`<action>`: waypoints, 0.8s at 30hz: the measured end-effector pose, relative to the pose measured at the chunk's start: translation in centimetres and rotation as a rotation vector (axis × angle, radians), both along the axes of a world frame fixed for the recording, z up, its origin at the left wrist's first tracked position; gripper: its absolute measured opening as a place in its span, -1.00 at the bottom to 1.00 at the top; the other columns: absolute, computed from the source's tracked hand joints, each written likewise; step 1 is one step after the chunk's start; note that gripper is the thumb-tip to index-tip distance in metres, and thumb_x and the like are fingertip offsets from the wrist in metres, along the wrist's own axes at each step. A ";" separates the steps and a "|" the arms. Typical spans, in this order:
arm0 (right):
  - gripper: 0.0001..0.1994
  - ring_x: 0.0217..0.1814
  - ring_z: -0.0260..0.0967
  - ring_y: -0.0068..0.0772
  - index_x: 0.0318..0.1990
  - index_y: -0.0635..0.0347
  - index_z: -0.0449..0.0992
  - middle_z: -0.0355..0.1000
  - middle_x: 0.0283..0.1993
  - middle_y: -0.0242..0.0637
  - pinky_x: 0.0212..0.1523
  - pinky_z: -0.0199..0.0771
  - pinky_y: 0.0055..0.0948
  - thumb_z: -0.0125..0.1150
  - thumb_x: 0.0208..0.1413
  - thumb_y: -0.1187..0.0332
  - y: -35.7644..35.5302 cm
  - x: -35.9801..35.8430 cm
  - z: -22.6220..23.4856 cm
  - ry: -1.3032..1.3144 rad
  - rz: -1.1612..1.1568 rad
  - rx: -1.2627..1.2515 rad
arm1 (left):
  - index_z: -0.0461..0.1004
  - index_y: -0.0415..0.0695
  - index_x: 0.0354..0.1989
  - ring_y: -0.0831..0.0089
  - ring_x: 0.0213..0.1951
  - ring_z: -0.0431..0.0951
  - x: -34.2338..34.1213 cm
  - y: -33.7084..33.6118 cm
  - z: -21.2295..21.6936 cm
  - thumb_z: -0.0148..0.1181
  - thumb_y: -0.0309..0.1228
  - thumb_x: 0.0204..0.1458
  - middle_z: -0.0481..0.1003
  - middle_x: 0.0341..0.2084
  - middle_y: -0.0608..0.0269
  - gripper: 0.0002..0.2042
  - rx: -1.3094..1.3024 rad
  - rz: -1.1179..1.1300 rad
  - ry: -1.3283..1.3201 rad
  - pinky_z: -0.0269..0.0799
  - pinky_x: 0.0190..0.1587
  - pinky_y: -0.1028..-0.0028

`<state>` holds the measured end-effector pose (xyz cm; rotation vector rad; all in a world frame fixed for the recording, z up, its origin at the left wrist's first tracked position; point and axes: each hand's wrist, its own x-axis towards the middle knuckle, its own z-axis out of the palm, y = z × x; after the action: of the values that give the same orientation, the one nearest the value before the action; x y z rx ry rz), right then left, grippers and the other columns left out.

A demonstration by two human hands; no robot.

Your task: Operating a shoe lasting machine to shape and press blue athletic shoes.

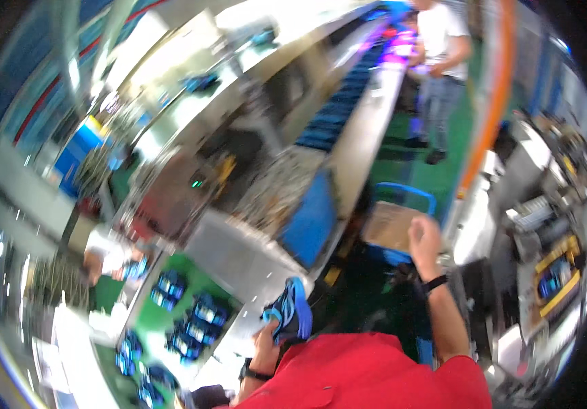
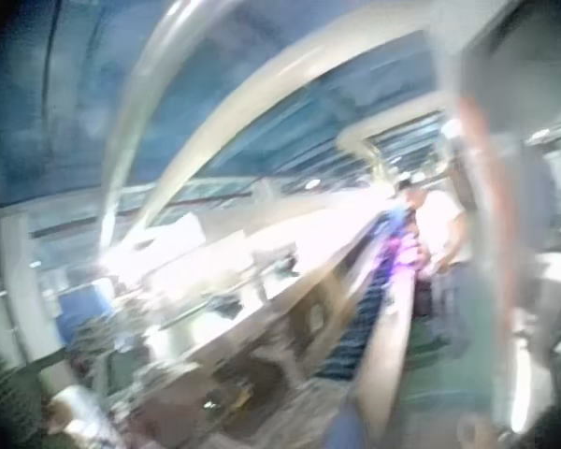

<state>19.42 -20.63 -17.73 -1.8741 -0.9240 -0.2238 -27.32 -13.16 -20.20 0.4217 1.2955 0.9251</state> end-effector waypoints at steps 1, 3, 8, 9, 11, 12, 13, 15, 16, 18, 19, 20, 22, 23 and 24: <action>-0.82 0.03 0.46 -0.03 -0.13 0.24 0.55 0.54 -0.05 -0.10 0.11 0.42 -0.18 0.24 0.16 0.38 3.1 -0.4 2.8 -0.092 0.086 0.048 | 0.59 -0.28 -0.25 0.24 -0.25 0.56 -1.1 1.1 -0.6 0.37 -0.54 -0.06 0.53 -0.31 0.15 -0.82 -0.019 0.049 -0.015 0.61 -0.29 0.13; -0.82 0.08 0.48 -0.07 -0.08 0.22 0.56 0.56 -0.02 -0.09 0.17 0.41 -0.22 0.22 0.20 0.41 10.2 -1.4 7.2 -0.142 0.208 0.099 | 0.60 -0.27 -0.27 0.23 -0.26 0.55 -3.4 3.7 -2.0 0.39 -0.54 -0.12 0.54 -0.32 0.16 -0.79 0.013 0.179 0.034 0.61 -0.36 0.12; -0.63 0.19 0.44 0.11 0.13 0.36 0.49 0.50 0.12 0.14 0.22 0.38 -0.18 0.07 0.29 0.30 26.9 -3.2 10.9 -0.252 0.297 -0.237 | 0.65 -0.31 -0.33 0.40 -0.33 0.55 -9.7 10.4 -5.4 0.42 -0.43 -0.12 0.56 -0.41 0.25 -0.78 0.250 0.251 0.351 0.52 -0.27 0.38; -0.61 0.22 0.41 0.13 0.14 0.36 0.48 0.48 0.14 0.16 0.23 0.37 -0.16 0.03 0.29 0.26 29.6 -3.1 10.2 -0.250 0.301 -0.333 | 0.64 -0.35 -0.25 0.41 -0.33 0.55 -11.1 12.4 -5.8 0.41 -0.44 -0.11 0.56 -0.39 0.25 -0.74 0.249 0.311 0.229 0.50 -0.31 0.42; -0.55 0.25 0.38 0.16 0.17 0.36 0.46 0.45 0.16 0.17 0.25 0.35 -0.12 -0.06 0.31 0.20 34.6 -1.9 8.3 -0.320 0.265 -0.486 | 0.63 -0.38 -0.16 0.42 -0.33 0.55 -13.9 16.1 -6.2 0.40 -0.46 -0.10 0.57 -0.38 0.24 -0.68 0.091 0.485 0.108 0.48 -0.33 0.44; -0.52 0.25 0.37 0.18 0.19 0.36 0.44 0.45 0.17 0.17 0.25 0.34 -0.10 -0.10 0.31 0.17 36.6 -1.0 7.3 -0.412 0.232 -0.536 | 0.63 -0.38 -0.15 0.42 -0.34 0.54 -15.2 17.8 -6.4 0.39 -0.46 -0.10 0.57 -0.37 0.24 -0.68 0.056 0.517 0.106 0.48 -0.33 0.42; -0.50 0.26 0.35 0.20 0.21 0.33 0.43 0.44 0.17 0.17 0.26 0.32 -0.08 -0.15 0.32 0.14 38.2 0.4 6.6 -0.425 0.210 -0.596 | 0.63 -0.37 -0.18 0.43 -0.35 0.53 -16.5 19.7 -6.8 0.39 -0.46 -0.10 0.57 -0.38 0.25 -0.69 0.088 0.576 0.124 0.48 -0.32 0.40; -0.51 0.28 0.32 0.21 0.18 0.29 0.47 0.42 0.19 0.19 0.27 0.29 -0.06 -0.19 0.35 0.12 40.3 3.0 5.1 -0.347 0.146 -0.731 | 0.63 -0.35 -0.23 0.45 -0.39 0.49 -19.1 22.7 -8.1 0.40 -0.45 -0.11 0.55 -0.40 0.28 -0.73 0.015 0.645 0.072 0.45 -0.27 0.40; -0.50 0.27 0.32 0.22 0.14 0.33 0.49 0.43 0.19 0.17 0.26 0.29 -0.07 -0.21 0.36 0.11 40.9 4.2 4.5 -0.233 0.173 -0.687 | 0.62 -0.36 -0.22 0.45 -0.39 0.49 -20.3 24.6 -8.9 0.41 -0.45 -0.13 0.55 -0.38 0.27 -0.70 0.025 0.683 0.089 0.42 -0.23 0.42; -0.41 0.42 0.19 0.14 0.26 0.34 0.40 0.34 0.34 0.08 0.38 0.18 -0.11 -0.22 0.42 -0.01 41.5 6.6 3.7 -0.200 0.155 -0.803 | 0.61 -0.38 -0.19 0.42 -0.35 0.51 -23.1 27.9 -10.6 0.43 -0.44 -0.15 0.56 -0.33 0.23 -0.65 0.051 0.652 0.118 0.41 -0.18 0.43; -0.39 0.44 0.15 0.17 0.29 0.33 0.39 0.29 0.37 0.10 0.39 0.18 -0.09 -0.24 0.42 -0.04 41.4 7.9 3.4 -0.170 0.164 -0.841 | 0.58 -0.42 -0.18 0.39 -0.30 0.53 -24.1 29.3 -11.5 0.45 -0.44 -0.17 0.56 -0.28 0.17 -0.62 0.076 0.661 0.072 0.44 -0.15 0.40; -0.37 0.45 0.13 0.20 0.31 0.33 0.36 0.27 0.39 0.08 0.40 0.16 -0.06 -0.26 0.43 -0.06 40.9 9.1 2.9 -0.176 0.123 -0.826 | 0.54 -0.46 -0.11 0.34 -0.21 0.54 -25.0 30.7 -12.3 0.47 -0.44 -0.20 0.57 -0.24 0.11 -0.54 0.034 0.686 0.080 0.43 -0.08 0.37; -0.41 0.37 0.23 0.21 0.29 0.33 0.37 0.32 0.33 0.09 0.35 0.20 -0.05 -0.24 0.43 -0.02 40.1 11.7 1.7 -0.258 0.088 -0.806 | 0.49 -0.47 -0.03 0.30 -0.15 0.55 -27.0 33.4 -13.7 0.49 -0.44 -0.22 0.56 -0.19 0.06 -0.46 -0.015 0.713 0.117 0.42 0.00 0.34; -0.44 0.32 0.28 0.19 0.26 0.34 0.41 0.40 0.25 0.09 0.32 0.23 -0.06 -0.21 0.42 0.03 39.7 13.1 1.2 -0.256 0.070 -0.784 | 0.45 -0.48 0.02 0.26 -0.10 0.55 -27.8 34.6 -14.3 0.51 -0.44 -0.23 0.56 -0.16 0.02 -0.40 0.001 0.711 0.117 0.40 0.06 0.31; -0.48 0.28 0.34 0.17 0.22 0.35 0.44 0.47 0.17 0.10 0.28 0.26 -0.08 -0.18 0.42 0.07 39.3 14.5 0.8 -0.279 0.093 -0.732 | 0.46 -0.49 0.00 0.27 -0.17 0.57 -28.6 35.9 -14.7 0.49 -0.44 -0.21 0.55 -0.16 0.01 -0.43 -0.001 0.726 0.140 0.43 0.00 0.32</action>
<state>33.91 18.66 -16.97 -2.4963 -1.4134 -0.0919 -55.87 22.70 -34.92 -0.0044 1.6113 1.5148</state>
